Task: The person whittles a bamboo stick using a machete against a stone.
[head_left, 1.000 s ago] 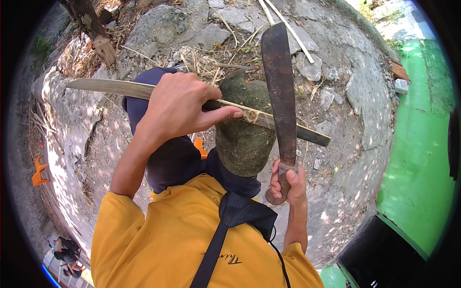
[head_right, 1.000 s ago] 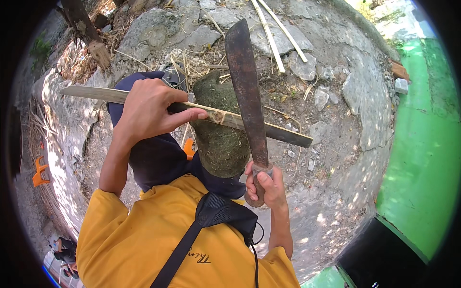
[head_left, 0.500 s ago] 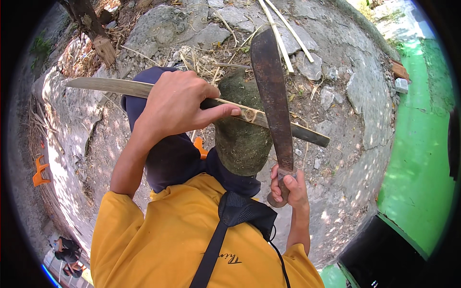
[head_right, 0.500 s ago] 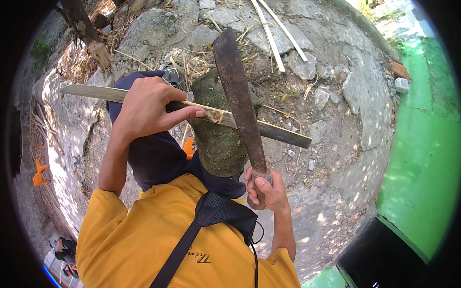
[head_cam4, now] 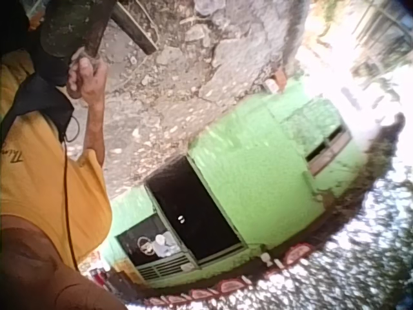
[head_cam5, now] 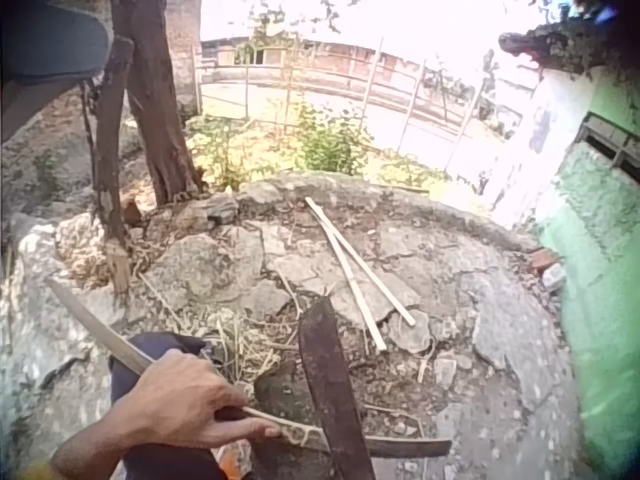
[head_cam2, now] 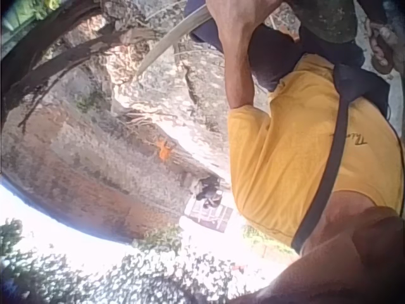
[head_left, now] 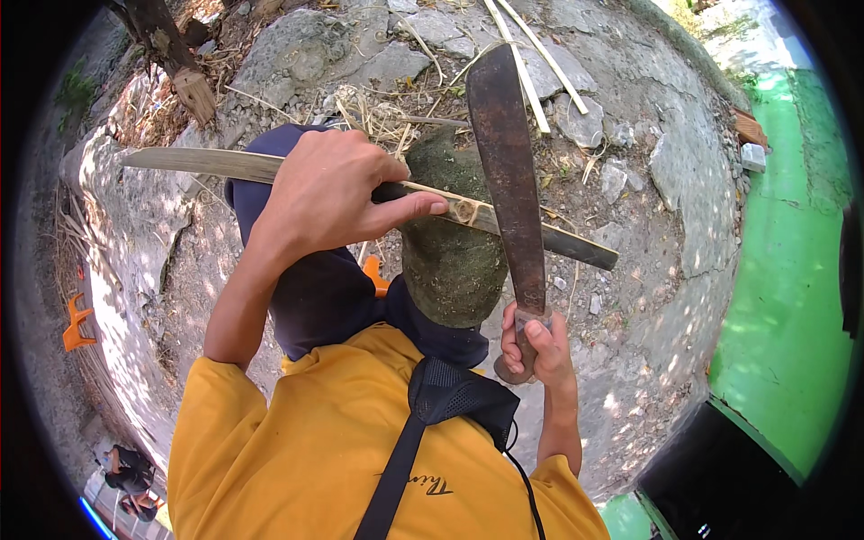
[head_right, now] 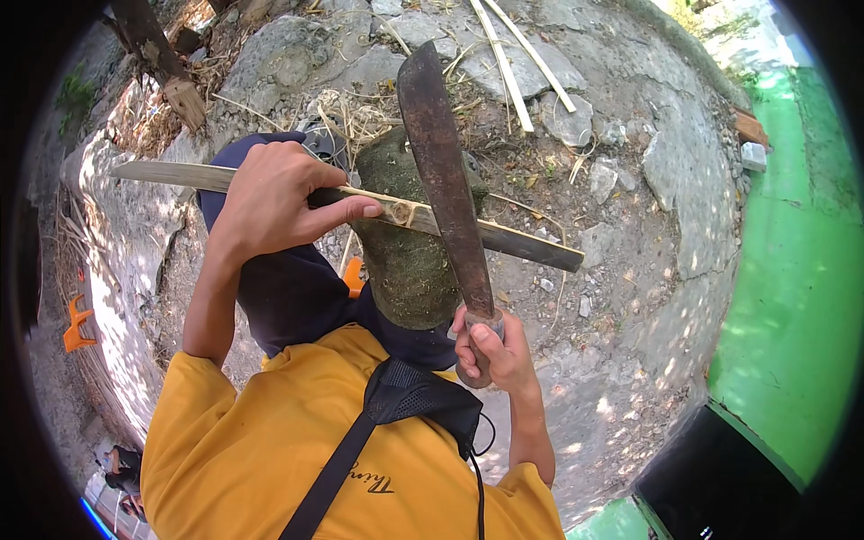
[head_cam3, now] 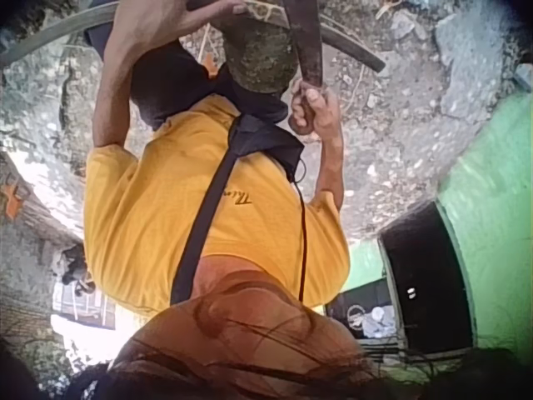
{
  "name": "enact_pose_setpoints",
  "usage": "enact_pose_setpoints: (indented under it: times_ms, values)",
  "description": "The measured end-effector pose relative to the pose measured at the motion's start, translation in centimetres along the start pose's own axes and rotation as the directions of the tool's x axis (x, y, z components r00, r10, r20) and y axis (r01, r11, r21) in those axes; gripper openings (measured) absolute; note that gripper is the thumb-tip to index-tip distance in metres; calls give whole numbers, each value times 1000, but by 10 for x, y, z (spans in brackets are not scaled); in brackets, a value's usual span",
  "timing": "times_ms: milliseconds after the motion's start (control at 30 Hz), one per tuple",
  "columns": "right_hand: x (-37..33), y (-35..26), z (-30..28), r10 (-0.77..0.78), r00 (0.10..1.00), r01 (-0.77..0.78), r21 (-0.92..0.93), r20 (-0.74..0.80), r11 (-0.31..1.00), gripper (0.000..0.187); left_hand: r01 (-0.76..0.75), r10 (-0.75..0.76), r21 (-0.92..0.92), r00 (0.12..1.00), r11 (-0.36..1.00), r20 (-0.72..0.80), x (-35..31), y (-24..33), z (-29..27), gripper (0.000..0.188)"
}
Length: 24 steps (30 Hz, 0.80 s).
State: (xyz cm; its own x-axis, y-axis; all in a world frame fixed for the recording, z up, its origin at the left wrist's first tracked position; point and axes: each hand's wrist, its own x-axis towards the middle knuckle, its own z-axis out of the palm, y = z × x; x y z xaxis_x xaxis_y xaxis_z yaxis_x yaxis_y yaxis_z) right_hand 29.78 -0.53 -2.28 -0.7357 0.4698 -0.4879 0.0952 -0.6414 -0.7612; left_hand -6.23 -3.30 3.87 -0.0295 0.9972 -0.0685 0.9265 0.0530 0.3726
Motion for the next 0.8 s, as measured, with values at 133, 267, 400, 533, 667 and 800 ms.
enact_pose_setpoints:
  times_ms: [133,267,400,533,667,800]
  values:
    - [6,3,0,3,1000,-3,40,8,999,42,-1,1,-17,1000,1000,-14,-1,0,0,66]
    - [10,5,3,-12,1000,11,71,17,997,41,3,-3,12,1000,1000,-2,-1,0,-1,65]
    - [19,5,3,-30,999,28,81,25,996,42,7,-7,-6,1000,1000,-14,-2,0,-1,65]
    - [24,4,4,-30,999,28,72,27,997,42,1,-1,1,1000,1000,-22,-2,0,-1,64]
    - [30,2,9,-42,999,39,92,31,995,42,-17,16,-18,997,1000,-77,-4,-3,3,62]
    - [35,-1,10,-39,999,35,89,36,995,42,-40,36,-25,991,999,-126,-5,-4,4,60]
